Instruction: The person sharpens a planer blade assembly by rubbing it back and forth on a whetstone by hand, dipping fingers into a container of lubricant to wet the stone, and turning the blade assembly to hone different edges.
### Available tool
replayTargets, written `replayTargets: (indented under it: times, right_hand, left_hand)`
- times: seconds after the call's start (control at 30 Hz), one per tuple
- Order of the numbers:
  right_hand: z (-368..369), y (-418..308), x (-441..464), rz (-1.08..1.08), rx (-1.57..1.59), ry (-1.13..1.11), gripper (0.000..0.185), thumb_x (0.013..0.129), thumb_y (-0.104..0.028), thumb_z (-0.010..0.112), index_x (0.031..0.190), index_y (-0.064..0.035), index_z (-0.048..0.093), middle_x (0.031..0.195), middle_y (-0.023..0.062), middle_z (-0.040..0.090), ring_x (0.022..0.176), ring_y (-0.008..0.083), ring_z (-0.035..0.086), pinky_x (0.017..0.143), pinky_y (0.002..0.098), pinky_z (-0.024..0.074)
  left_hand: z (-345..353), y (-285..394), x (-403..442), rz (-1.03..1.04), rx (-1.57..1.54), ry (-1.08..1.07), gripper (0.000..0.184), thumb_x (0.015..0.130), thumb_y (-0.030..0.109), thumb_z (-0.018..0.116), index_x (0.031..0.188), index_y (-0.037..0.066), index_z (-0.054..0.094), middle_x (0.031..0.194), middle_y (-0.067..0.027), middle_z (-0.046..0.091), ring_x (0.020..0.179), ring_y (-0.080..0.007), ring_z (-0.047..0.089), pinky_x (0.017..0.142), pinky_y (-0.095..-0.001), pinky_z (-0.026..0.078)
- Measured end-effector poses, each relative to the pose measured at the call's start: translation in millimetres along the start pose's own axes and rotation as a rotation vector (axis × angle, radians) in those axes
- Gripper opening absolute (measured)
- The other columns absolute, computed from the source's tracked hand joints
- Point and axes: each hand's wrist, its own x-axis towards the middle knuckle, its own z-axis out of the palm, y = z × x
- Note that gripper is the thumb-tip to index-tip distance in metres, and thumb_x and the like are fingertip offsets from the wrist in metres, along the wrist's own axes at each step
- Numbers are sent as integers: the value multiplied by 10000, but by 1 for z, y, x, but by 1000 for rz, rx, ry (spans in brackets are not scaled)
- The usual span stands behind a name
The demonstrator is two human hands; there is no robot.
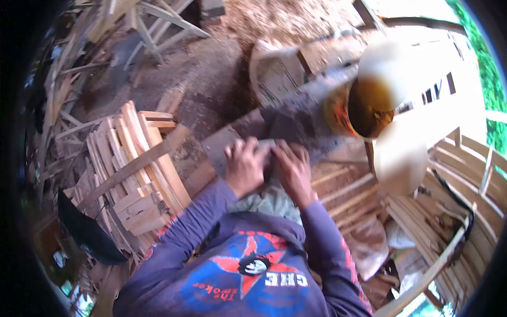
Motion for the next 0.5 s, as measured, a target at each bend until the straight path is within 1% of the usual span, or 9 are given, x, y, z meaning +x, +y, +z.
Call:
replayTargets:
  times: [0.03, 0.1, 0.17, 0.23, 0.27, 0.37, 0.4, 0.43, 0.5]
  right_hand:
    - [3, 2, -18, -15, -4, -3, 425, 830, -11, 677, 1243, -101, 721, 1333, 75, 714, 1131, 338, 632, 1053, 471, 459]
    - [0, -4, -21, 3, -48, -12, 399, 850, -8, 676, 1228, -118, 738, 1322, 66, 727, 1100, 325, 639, 1018, 460, 463]
    - [-2, 1, 3, -23, -124, 10, 401, 857, -7, 669, 1237, -120, 729, 1320, 62, 723, 1076, 315, 638, 985, 455, 459]
    - [-10, -8, 31, 34, -67, -7, 417, 852, -18, 657, 1255, -113, 708, 1315, 68, 716, 1045, 312, 629, 991, 452, 440]
    - [-10, -9, 27, 17, -77, 2, 411, 846, -18, 658, 1243, -108, 715, 1312, 65, 718, 1036, 307, 628, 994, 446, 436]
    - [1, -2, -17, 7, -93, 4, 403, 826, -3, 659, 1210, -96, 738, 1300, 62, 725, 1037, 299, 627, 992, 425, 430]
    - [-3, -8, -16, 50, -88, -31, 417, 811, 1, 657, 1206, -99, 749, 1295, 57, 729, 1042, 300, 629, 975, 416, 438]
    - [-1, -3, -5, 59, -90, -23, 417, 811, 1, 657, 1206, -99, 749, 1295, 57, 729, 1042, 300, 629, 975, 416, 438]
    - [6, 11, 18, -3, -99, 104, 449, 795, -8, 666, 1223, -115, 750, 1310, 48, 724, 1031, 298, 627, 968, 420, 446]
  left_hand:
    - [3, 1, -8, -8, -15, -9, 390, 846, 242, 747, 1229, 178, 708, 1115, -57, 592, 1118, -311, 523, 933, -509, 361]
    - [20, 5, -19, 11, -89, 108, 413, 818, 208, 724, 1223, 129, 691, 1149, -67, 600, 1156, -304, 519, 983, -522, 350]
    - [24, -1, 11, 89, -67, 204, 410, 799, 155, 677, 1199, 67, 673, 1191, -81, 606, 1189, -308, 516, 1012, -508, 359]
    - [11, -5, 38, 88, -55, 29, 404, 791, 124, 637, 1183, 32, 661, 1215, -91, 608, 1199, -316, 517, 1009, -489, 374]
    - [11, -5, 37, 122, -35, 85, 381, 799, 117, 616, 1166, 25, 659, 1205, -109, 605, 1197, -313, 519, 997, -470, 388]
    - [20, 2, -1, 118, -123, 72, 385, 850, 101, 580, 1215, 2, 656, 1226, -139, 613, 1202, -328, 551, 1033, -474, 402]
    - [29, 2, -6, 120, -177, 121, 383, 871, 98, 565, 1227, -11, 654, 1232, -149, 624, 1200, -360, 575, 1045, -494, 411]
    - [27, -2, 8, 130, -178, 116, 383, 871, 98, 565, 1227, -11, 654, 1232, -149, 624, 1200, -360, 575, 1045, -494, 411]
    - [30, -11, 37, 209, -83, 197, 398, 872, 99, 577, 1243, -23, 656, 1258, -163, 633, 1211, -367, 587, 1045, -514, 420]
